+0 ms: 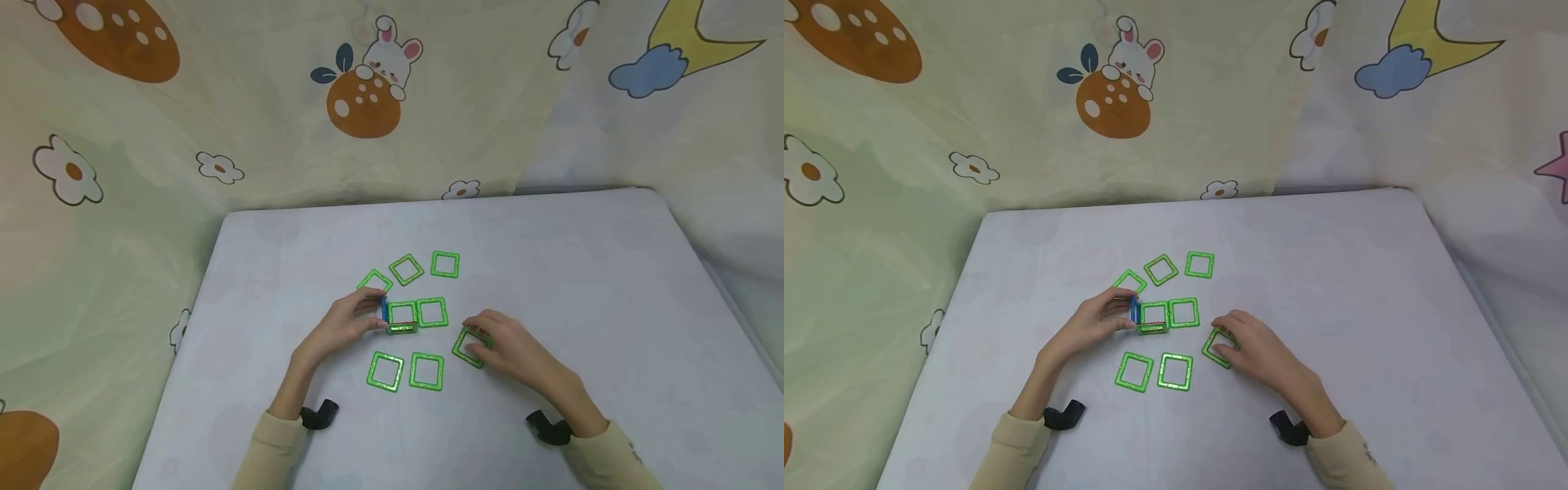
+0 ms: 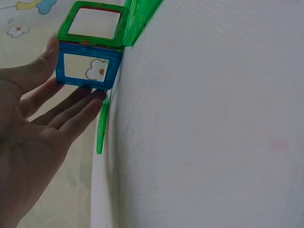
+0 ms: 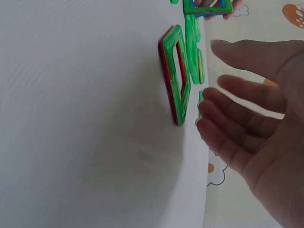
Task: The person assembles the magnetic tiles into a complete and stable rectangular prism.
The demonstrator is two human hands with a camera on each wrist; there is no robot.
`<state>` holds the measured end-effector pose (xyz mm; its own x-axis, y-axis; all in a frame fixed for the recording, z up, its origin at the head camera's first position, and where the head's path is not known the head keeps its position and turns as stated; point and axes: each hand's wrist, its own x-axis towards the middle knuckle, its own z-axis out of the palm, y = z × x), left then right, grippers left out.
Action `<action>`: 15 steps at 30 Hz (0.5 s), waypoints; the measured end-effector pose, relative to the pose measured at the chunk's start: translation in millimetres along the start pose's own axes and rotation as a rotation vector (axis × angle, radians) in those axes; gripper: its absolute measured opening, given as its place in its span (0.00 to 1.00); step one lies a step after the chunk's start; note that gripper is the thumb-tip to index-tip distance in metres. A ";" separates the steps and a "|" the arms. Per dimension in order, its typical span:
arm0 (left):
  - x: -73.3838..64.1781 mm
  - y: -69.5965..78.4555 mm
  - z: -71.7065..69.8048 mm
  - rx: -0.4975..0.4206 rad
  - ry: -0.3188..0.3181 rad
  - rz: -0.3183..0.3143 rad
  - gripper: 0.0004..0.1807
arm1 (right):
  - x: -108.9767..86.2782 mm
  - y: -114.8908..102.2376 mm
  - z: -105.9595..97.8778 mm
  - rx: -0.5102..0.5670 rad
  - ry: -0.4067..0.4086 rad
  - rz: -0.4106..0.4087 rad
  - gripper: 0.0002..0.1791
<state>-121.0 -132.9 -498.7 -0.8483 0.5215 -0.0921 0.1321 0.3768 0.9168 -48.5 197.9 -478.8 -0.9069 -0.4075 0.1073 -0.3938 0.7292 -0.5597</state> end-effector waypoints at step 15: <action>-0.7 1.0 0.2 0.004 0.002 0.007 0.32 | -7.7 0.7 4.4 -0.178 -0.074 0.167 0.31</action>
<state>-120.2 -132.7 -497.8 -0.8482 0.5228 -0.0852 0.1402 0.3767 0.9157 -41.1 199.2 -483.6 -0.9506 -0.3079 -0.0389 -0.2657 0.8723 -0.4106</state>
